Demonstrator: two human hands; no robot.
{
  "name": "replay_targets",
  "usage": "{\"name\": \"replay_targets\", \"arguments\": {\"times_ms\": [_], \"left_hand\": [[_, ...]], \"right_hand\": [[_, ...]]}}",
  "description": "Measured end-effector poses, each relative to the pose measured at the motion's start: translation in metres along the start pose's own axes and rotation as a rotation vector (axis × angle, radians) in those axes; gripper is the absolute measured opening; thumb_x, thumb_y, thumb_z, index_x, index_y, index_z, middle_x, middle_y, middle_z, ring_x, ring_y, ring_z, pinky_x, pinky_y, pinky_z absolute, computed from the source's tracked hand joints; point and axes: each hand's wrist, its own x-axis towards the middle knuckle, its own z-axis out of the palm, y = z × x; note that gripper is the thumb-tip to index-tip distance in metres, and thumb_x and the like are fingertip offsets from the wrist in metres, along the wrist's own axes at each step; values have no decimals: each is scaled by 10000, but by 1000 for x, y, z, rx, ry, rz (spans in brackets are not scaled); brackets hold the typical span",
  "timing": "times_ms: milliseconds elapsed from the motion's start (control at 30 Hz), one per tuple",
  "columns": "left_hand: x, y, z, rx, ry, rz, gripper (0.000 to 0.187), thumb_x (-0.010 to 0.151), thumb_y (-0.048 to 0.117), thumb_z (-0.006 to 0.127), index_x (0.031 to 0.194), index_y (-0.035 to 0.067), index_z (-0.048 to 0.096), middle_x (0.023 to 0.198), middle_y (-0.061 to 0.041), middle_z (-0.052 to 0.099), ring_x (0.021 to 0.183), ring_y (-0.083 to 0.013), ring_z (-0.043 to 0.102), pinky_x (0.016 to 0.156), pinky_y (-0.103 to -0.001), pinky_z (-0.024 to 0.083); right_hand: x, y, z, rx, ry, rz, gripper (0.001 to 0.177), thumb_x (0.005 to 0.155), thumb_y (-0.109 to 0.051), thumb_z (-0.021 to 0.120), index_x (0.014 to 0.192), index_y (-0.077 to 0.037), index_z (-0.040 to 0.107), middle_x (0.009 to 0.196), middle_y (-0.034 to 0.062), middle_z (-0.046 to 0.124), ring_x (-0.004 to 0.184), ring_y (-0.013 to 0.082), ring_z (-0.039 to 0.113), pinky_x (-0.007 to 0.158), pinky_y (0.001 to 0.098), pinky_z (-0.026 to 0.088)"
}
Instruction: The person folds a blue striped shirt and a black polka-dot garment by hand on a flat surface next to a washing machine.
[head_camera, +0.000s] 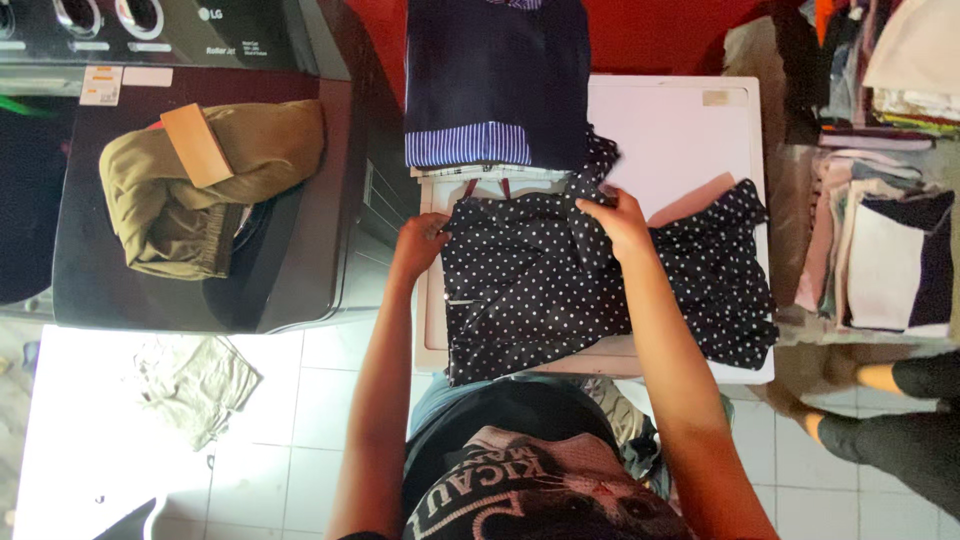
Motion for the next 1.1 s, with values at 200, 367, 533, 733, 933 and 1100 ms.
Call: {"name": "replay_targets", "arguments": {"times_ms": [200,367,533,733,933,1100], "left_hand": [[-14,21,2,67,178,172,196,821,-100,688,961,29,737,971,-117,740,929,-229,731,829,-341,567],[-34,73,-4,135,214,265,266,743,-156,611,882,46,716,983,-112,698,992,-285,686,873,-370,535],[-33,101,-5,164,227,311,271,765,-168,585,883,46,703,1043,-130,676,1070,-305,652,954,-389,506],[-35,110,3,533,121,493,451,733,-169,588,1035,93,797,1140,-87,730,1101,-296,623,972,-422,472],[-31,108,-1,478,88,300,424,705,-127,572,956,134,794,1189,-37,745,1168,-232,661,1022,-412,449],[-36,151,29,692,226,378,407,627,-113,574,919,84,777,1231,-101,707,1255,-307,598,1076,-546,351]], "right_hand": [[-67,-38,-45,451,19,98,389,935,-144,722,1278,29,657,1164,67,717,1012,119,668,855,228,518],[-195,-3,-131,491,-267,-152,491,777,-12,708,1263,19,640,1208,63,719,1063,152,689,914,290,532],[-241,-9,-148,-444,-353,432,282,919,-83,757,1186,8,762,912,49,754,756,87,600,659,273,504],[-252,-30,-129,-12,-249,192,329,942,-102,698,1248,12,661,1043,4,706,897,44,611,762,227,522],[-239,-20,-109,-406,-358,319,364,1029,-225,676,1293,25,689,928,208,610,859,191,526,720,337,465],[-206,-33,-85,-642,-63,181,450,937,-289,760,1249,-8,598,1144,117,656,979,210,688,796,343,548]]}}
